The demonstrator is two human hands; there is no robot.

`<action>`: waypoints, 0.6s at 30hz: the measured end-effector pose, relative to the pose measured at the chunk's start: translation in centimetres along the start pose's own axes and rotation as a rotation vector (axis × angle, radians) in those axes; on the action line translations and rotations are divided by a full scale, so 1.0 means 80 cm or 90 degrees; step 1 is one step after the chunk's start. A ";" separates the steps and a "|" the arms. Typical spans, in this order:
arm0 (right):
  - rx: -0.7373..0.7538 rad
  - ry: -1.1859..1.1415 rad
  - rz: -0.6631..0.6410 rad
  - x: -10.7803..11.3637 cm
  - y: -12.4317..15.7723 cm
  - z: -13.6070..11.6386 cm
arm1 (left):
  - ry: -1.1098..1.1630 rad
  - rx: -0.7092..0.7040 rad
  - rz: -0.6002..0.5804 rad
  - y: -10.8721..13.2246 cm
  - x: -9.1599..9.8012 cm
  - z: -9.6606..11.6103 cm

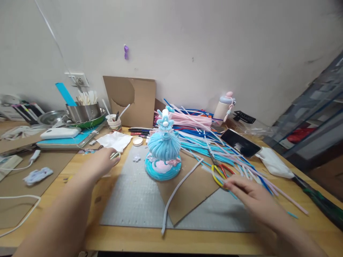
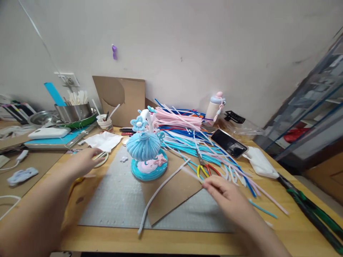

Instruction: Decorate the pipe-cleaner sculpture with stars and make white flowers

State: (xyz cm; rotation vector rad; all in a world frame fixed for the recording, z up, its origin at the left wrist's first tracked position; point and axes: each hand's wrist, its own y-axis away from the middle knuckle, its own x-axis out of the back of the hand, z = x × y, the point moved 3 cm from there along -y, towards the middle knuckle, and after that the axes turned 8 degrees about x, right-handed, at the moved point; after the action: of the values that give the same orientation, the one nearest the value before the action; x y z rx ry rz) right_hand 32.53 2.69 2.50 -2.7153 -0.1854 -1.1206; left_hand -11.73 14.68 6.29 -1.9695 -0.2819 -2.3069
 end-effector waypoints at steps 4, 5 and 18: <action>0.035 0.011 -0.256 -0.019 0.006 0.001 | -0.028 -0.063 -0.083 0.008 -0.028 0.030; 0.030 0.007 -0.270 -0.020 0.008 0.001 | -0.024 -0.073 -0.101 0.011 -0.033 0.035; -0.267 0.260 0.191 0.106 0.006 0.130 | 0.060 -0.454 -0.230 0.177 -0.080 0.154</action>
State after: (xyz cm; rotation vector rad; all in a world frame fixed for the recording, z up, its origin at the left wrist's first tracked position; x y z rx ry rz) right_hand 45.71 4.95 1.18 -2.6292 0.5551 -1.7305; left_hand 3.92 2.96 2.92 -2.2199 0.2627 -3.0362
